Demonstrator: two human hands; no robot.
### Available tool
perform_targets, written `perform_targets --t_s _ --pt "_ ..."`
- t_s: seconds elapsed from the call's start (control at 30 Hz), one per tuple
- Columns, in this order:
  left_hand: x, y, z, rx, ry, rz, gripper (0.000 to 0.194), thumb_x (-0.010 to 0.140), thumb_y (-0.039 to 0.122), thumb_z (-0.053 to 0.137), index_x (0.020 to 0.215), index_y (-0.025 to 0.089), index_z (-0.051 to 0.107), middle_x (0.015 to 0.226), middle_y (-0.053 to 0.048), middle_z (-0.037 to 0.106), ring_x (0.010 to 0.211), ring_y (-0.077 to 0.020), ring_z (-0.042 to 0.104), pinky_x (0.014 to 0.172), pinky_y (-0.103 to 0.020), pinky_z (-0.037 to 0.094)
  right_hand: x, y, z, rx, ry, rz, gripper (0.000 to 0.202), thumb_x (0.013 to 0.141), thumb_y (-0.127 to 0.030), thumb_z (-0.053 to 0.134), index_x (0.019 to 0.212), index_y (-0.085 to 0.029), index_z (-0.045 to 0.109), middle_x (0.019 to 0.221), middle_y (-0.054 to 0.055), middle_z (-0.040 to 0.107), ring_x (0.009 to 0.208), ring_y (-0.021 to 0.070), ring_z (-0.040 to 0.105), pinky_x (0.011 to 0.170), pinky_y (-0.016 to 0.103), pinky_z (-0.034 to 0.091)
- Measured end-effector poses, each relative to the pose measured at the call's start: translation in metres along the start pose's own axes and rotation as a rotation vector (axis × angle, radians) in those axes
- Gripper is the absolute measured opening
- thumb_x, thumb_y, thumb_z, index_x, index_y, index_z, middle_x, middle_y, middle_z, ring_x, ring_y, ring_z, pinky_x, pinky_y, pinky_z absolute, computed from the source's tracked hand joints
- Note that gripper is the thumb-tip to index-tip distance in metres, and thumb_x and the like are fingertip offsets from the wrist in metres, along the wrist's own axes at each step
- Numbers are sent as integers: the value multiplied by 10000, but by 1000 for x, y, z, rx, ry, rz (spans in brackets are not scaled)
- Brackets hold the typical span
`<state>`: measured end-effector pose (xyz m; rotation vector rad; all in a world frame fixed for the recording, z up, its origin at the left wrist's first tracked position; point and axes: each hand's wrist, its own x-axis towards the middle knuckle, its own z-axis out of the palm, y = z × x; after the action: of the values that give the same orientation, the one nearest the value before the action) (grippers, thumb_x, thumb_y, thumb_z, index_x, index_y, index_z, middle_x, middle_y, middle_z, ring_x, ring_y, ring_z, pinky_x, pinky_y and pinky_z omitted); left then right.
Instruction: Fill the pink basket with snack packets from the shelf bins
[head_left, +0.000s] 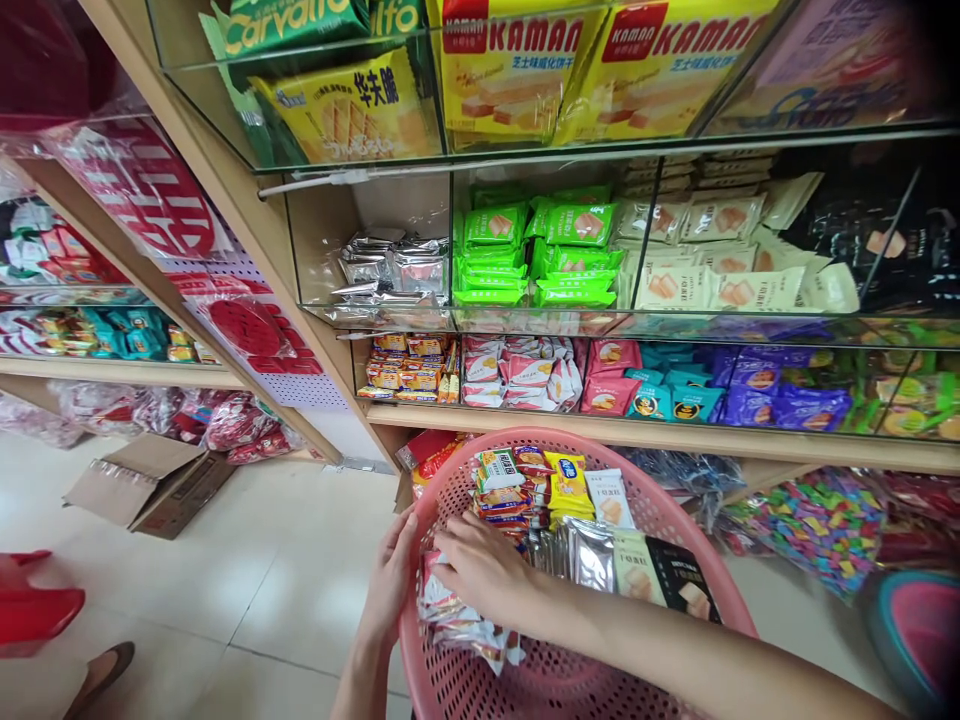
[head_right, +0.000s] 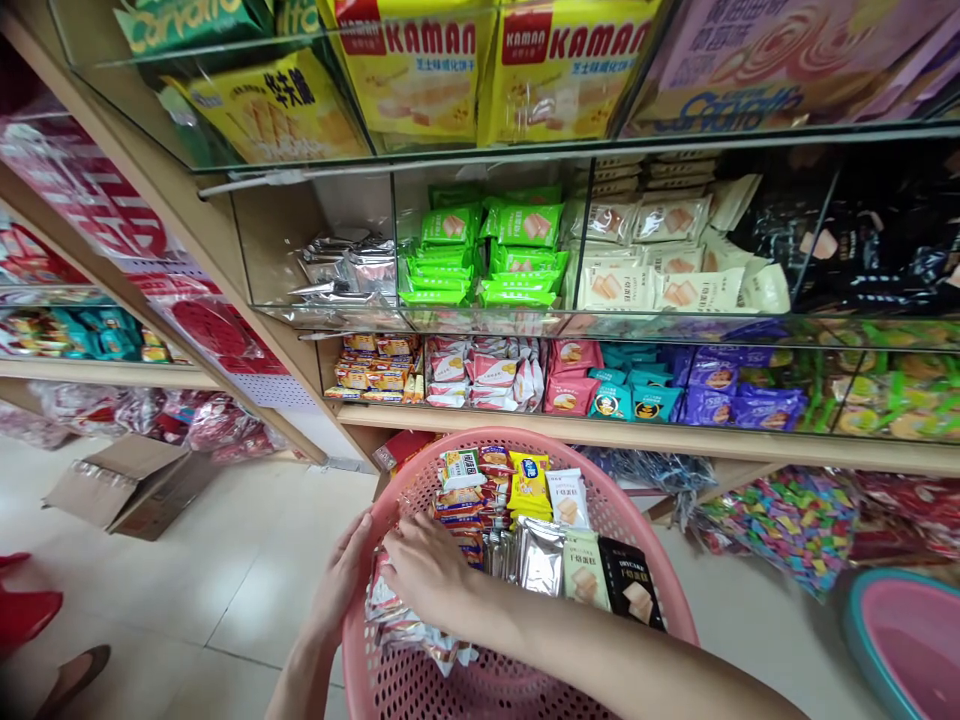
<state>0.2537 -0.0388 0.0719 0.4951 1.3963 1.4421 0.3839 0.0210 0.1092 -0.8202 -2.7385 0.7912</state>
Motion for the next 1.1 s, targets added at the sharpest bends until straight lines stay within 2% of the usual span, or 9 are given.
perform_targets --t_s 0.17,0.3,0.37,0.47,0.57,0.7,0.83,0.93,1.1 --pt "3 -3 -2 86 -16 40 547 798 496 542 1245 180 520 1305 -94 533 1238 -257 450 1074 -389 309 -2 -9 5 -95 -23 38 241 853 -179 439 1001 -98 611 974 151 650 980 279 557 849 423 446" --pt "-7 9 -7 474 130 300 596 803 476 546 1334 240 414 1447 -53 361 1349 -226 282 1121 -351 213 -3 -7 7 -114 -33 26 308 821 -66 382 1039 -100 597 957 150 661 930 262 589 805 396 463" --pt "-17 18 -10 710 12 412 614 815 448 539 1372 265 358 1475 -47 308 1373 -222 221 1134 -375 170 -6 -2 3 -53 -23 30 352 794 -39 379 1074 -103 583 967 151 661 939 258 592 804 387 464" --pt "-27 26 -15 1054 -312 433 716 779 469 578 1410 294 288 1472 -62 310 1386 -264 173 1134 -480 81 -17 4 -10 83 8 33 431 754 -46 412 1159 -118 539 1078 148 632 1017 263 563 848 393 455" --pt "-26 27 -17 1316 -466 475 910 700 556 625 1445 283 179 1486 -92 262 1389 -315 126 1109 -553 -10 -38 6 -23 261 117 73 495 783 -47 360 1242 -178 490 1231 103 565 1127 216 507 954 372 407" --pt "-21 27 -10 1472 -572 474 1015 624 603 663 1447 253 184 1458 -129 319 1374 -340 174 1092 -561 -81 -82 6 -16 673 293 282 331 896 -236 329 1148 -257 544 1216 60 576 1120 183 516 989 350 385" --pt "-22 32 4 1533 -599 409 965 539 495 753 1374 229 350 1326 -138 486 1298 -346 321 1096 -555 -68 -121 14 20 1196 114 686 288 771 -332 510 1029 -232 588 1128 69 618 1078 206 550 913 344 431" --pt "-23 34 12 1531 -597 424 813 543 437 747 1269 234 443 1158 -105 576 1152 -308 463 1094 -555 -63 -130 20 44 1396 42 984 321 665 -303 547 973 -242 612 1107 53 624 1067 202 554 848 324 442" --pt "-22 34 15 1521 -652 430 604 595 397 689 1139 234 482 1035 -64 617 1056 -273 519 1105 -537 -5 -121 20 56 1390 36 1026 380 559 -245 548 935 -243 604 1035 50 622 998 197 559 723 285 445"
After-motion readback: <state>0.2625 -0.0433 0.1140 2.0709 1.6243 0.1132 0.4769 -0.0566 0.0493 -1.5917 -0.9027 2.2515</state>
